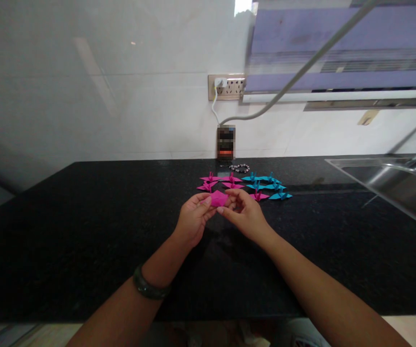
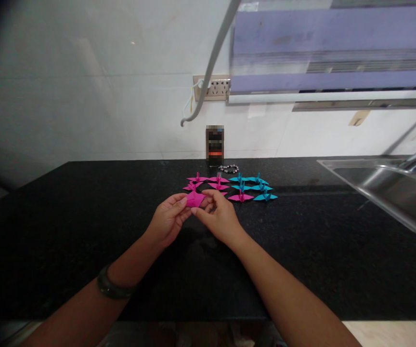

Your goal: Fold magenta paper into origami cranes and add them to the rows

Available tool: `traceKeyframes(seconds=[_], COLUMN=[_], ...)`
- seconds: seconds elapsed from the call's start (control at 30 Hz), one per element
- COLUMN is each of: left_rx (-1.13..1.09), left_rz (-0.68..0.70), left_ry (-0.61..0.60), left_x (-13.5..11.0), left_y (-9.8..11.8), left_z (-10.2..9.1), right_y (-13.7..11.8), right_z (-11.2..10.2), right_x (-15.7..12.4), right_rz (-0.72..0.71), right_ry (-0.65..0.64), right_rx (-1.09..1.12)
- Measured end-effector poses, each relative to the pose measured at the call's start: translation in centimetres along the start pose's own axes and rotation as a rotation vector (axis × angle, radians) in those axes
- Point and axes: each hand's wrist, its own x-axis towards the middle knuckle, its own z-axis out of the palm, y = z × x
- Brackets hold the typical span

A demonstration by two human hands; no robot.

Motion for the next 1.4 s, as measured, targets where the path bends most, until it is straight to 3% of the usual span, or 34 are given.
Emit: traceKeyframes(seconds=[0.17, 0.37, 0.57, 0.87, 1.4], left_rx=[0.066, 0.325, 0.174, 0.217, 0.243], left_rz=[-0.036, -0.047, -0.034, 0.095, 0.135], left_ry=[-0.011, -0.056, -0.052, -0.04, -0.072], left_x=[-0.2, -0.5, -0.9, -0.4, -0.6], left_y=[-0.1, -0.3, 0.0, -0.4, 0.0], left_z=[0.0, 0.0, 0.5, -0.2, 0.2], right_y=[0.3, -0.3, -0.8, -0.8, -0.7], right_z=[0.2, -0.1, 0.3, 0.0, 0.0], right_x=[0.4, 0.4, 0.3, 0.4, 0.3], right_rz=[0.124, 0.092, 0.234, 0.225, 0.218], right_ry=[-0.001, -0.002, -0.024, -0.034, -0.035], right_rx=[0.193, 0.222, 0.486, 0.374, 0.449])
